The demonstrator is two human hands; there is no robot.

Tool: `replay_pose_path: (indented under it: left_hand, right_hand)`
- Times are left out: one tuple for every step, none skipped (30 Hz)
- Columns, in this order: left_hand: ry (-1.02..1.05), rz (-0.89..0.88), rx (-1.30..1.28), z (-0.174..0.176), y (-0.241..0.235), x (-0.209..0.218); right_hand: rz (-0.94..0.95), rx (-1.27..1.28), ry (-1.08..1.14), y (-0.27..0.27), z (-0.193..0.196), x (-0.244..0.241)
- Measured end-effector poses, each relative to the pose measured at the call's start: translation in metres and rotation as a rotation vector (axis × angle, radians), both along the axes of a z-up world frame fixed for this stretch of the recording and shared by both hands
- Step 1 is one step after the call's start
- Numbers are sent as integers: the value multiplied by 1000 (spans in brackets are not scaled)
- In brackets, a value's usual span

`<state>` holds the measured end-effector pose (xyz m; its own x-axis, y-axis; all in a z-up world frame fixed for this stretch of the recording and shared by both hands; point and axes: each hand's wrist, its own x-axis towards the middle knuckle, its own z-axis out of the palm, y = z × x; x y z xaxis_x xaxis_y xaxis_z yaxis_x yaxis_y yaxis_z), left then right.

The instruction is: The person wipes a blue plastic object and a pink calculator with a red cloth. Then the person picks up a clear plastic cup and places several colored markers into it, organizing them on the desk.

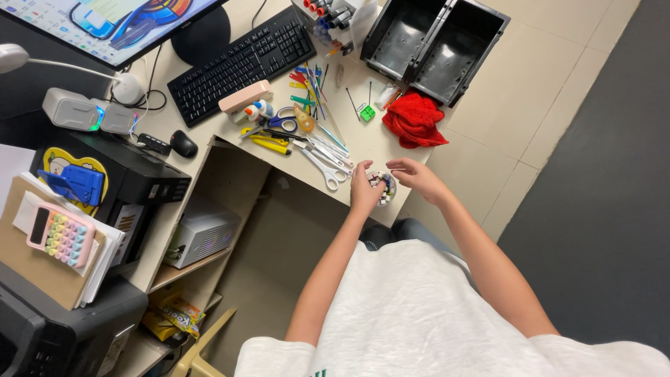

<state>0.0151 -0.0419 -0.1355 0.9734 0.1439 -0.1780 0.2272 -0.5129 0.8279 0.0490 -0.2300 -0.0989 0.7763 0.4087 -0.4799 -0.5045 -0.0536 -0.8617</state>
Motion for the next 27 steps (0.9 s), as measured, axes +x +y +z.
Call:
replay_pose_path:
  left_hand:
    - [1, -3, -1, 0, 0, 2]
    - [40, 29, -35, 0, -1, 5]
    - [81, 62, -69, 0, -1, 5]
    - [85, 61, -69, -3, -1, 7]
    - [101, 82, -84, -6, -1, 9]
    - [117, 102, -99, -8, -1, 12]
    - [117, 103, -99, -8, 0, 12]
    - [126, 105, -121, -8, 1, 12]
    - [133, 111, -142, -8, 3, 13]
    - [132, 114, -141, -11, 5, 15]
    - [131, 104, -157, -13, 6, 15]
    - [129, 94, -172, -16, 7, 15]
    - [128, 95, -173, -14, 9, 15]
    - [137, 83, -215, -12, 10, 15]
    - [146, 68, -257, -10, 11, 15]
    - [145, 68, -259, -3, 13, 13]
    - [135, 2, -323, 4, 17, 11]
    - [125, -63, -387, 11, 20, 8]
    - [124, -69, -386, 15, 23, 5]
    - [172, -61, -478, 19, 27, 2]
    - [221, -52, -571, 24, 31, 0]
    - [220, -57, -570, 22, 32, -3]
    - [203, -39, -588, 20, 35, -8]
    - [186, -20, -606, 19, 38, -13]
    - [186, -16, -605, 17, 38, -17]
    - [181, -4, -644, 15, 38, -20]
    - [177, 9, -685, 13, 37, -25]
  right_hand:
    - [-3, -1, 1, 3, 7, 0]
    - [8, -47, -9, 6, 13, -1]
    - [21, -93, -15, 9, 19, -3]
    - [19, -94, -12, 12, 19, -4]
    - [6, -157, -99, 14, 18, -4]
    - [-7, -219, -187, 17, 18, -5]
    - [-6, -219, -186, 18, 11, -5]
    - [3, -282, -249, 19, 5, -5]
    - [14, -343, -314, 21, 0, -4]
    - [17, -341, -316, 21, -2, -2]
    - [33, -324, -339, 20, -5, -2]
    - [50, -308, -361, 19, -7, -1]
    - [51, -309, -363, 20, -6, 1]
    - [70, -312, -335, 21, -5, 4]
    - [87, -316, -307, 21, -5, 6]
    - [87, -318, -308, 20, -7, 8]
    - [103, -267, -284, 21, -9, 9]
    - [119, -216, -260, 21, -11, 10]
    - [114, -216, -261, 21, -12, 10]
    - [136, -225, -229, 20, -12, 10]
    - [159, -234, -197, 20, -13, 11]
    - [155, -235, -198, 21, -6, 9]
    - [170, -286, -262, 25, 1, 6]
    - [184, -336, -326, 28, 7, 2]
    - [188, -334, -327, 31, 12, -1]
    - [115, -368, -485, 34, 18, -5]
    - [40, -402, -642, 36, 23, -9]
